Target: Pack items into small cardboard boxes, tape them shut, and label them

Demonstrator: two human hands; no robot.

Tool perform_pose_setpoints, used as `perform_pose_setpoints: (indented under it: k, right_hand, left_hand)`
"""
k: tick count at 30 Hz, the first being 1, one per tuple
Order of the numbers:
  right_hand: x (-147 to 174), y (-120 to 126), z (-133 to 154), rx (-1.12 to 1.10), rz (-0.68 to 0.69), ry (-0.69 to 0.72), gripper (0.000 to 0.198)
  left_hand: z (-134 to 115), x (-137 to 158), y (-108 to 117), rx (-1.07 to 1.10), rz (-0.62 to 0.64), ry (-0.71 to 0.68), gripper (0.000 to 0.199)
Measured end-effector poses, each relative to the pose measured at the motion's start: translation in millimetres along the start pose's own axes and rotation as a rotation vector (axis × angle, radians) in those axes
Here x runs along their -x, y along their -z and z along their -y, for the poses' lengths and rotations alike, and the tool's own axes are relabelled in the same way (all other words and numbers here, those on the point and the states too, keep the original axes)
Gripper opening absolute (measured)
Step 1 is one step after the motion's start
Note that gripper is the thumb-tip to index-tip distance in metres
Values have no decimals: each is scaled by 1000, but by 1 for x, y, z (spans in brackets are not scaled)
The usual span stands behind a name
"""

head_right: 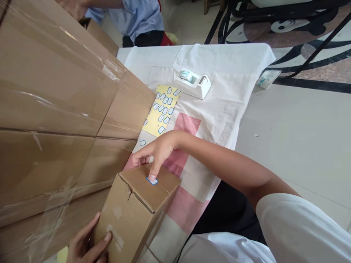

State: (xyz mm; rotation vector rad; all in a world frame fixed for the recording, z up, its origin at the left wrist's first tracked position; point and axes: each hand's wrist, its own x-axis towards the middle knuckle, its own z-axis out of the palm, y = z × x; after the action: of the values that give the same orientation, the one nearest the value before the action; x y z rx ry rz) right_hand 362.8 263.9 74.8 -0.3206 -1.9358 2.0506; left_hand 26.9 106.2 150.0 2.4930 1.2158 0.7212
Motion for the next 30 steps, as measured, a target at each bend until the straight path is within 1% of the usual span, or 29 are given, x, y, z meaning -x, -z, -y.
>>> perform_pose_setpoints:
  k: [3, 7, 10, 12, 16, 19, 21, 23, 26, 30]
  right_hand:
    - [1, 1, 1, 30, -16, -31, 60]
    - [3, 1, 4, 57, 6, -61, 57]
    - [3, 2, 4, 39, 32, -59, 57]
    - [3, 2, 3, 40, 26, -51, 57]
    - [3, 1, 1, 38, 42, -48, 64]
    - [3, 1, 0, 10, 59, -57, 68]
    - [3, 1, -1, 18, 50, -80, 67]
    - [2, 2, -2, 27, 51, -92, 66]
    - [2, 4, -4, 6, 66, -70, 63]
    - [1, 6, -5, 5, 53, -56, 53]
  left_hand:
    - [0, -2, 0, 8, -2, -1, 27]
    - [0, -4, 0, 21, 13, -11, 28]
    - [-1, -6, 0, 31, 32, -19, 31]
    - [-1, -6, 1, 32, 40, -23, 32]
    - [2, -6, 4, 28, 49, -37, 34]
    - [7, -6, 8, 25, 96, -90, 38]
    - [9, -5, 9, 15, 123, -118, 39]
    - [9, -5, 8, 6, 97, -95, 35]
    - [3, -5, 2, 6, 20, -35, 28]
    - [-1, -7, -3, 19, 4, -35, 27]
